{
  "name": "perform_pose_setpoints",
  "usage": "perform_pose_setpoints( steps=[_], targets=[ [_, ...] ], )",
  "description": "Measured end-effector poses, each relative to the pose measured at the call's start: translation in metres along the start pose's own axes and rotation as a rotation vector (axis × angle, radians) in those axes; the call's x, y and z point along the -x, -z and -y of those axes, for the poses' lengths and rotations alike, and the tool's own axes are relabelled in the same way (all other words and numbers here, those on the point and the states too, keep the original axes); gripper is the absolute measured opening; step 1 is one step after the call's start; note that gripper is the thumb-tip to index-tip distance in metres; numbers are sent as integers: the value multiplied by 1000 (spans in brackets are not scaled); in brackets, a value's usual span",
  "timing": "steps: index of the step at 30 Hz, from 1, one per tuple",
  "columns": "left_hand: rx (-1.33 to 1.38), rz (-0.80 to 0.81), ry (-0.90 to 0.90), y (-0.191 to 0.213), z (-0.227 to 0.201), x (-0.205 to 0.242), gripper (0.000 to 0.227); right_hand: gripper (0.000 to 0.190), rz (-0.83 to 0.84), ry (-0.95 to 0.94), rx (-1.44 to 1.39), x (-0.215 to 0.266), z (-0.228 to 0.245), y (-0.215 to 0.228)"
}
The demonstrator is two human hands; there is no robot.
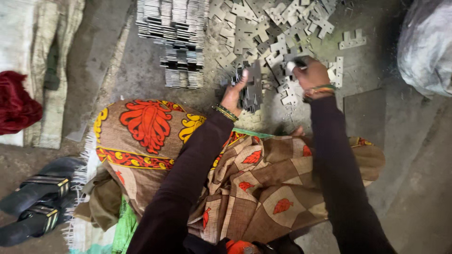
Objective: The person sits on the floor and assembles small metal brackets by hand, picking up pieces from a pile and stacking them into neat rows. The person occasionally uses a flat metal plate to sweep debris and a stick to move parts around.
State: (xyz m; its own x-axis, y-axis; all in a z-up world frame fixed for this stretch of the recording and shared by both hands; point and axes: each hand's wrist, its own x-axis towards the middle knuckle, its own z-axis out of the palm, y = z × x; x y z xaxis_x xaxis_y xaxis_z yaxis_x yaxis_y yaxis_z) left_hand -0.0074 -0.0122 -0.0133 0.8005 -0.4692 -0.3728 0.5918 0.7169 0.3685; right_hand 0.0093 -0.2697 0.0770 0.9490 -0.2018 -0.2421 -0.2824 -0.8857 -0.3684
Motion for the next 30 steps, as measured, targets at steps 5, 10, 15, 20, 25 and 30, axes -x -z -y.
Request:
perform_pose_setpoints(
  steps=[5,10,15,20,25,30],
  targets=[
    [71,139,69,-4,-14,5,55,61,-136,158,263,-12,-24,-54],
    [12,150,15,-4,-7,5,52,76,-288,402,266,-7,-75,-43],
    [175,134,6,-1,-12,14,51,54,-243,-34,147,-3,-82,-60],
    [409,381,78,-17,-32,18,70,66,-385,260,352,-4,-57,-77],
    [71,159,38,-17,-30,15,74,41,-80,-111,-331,7,-38,-10],
    [-1,33,95,-4,-21,12,76,35,109,-135,-718,15,-18,-27]
  ],
)
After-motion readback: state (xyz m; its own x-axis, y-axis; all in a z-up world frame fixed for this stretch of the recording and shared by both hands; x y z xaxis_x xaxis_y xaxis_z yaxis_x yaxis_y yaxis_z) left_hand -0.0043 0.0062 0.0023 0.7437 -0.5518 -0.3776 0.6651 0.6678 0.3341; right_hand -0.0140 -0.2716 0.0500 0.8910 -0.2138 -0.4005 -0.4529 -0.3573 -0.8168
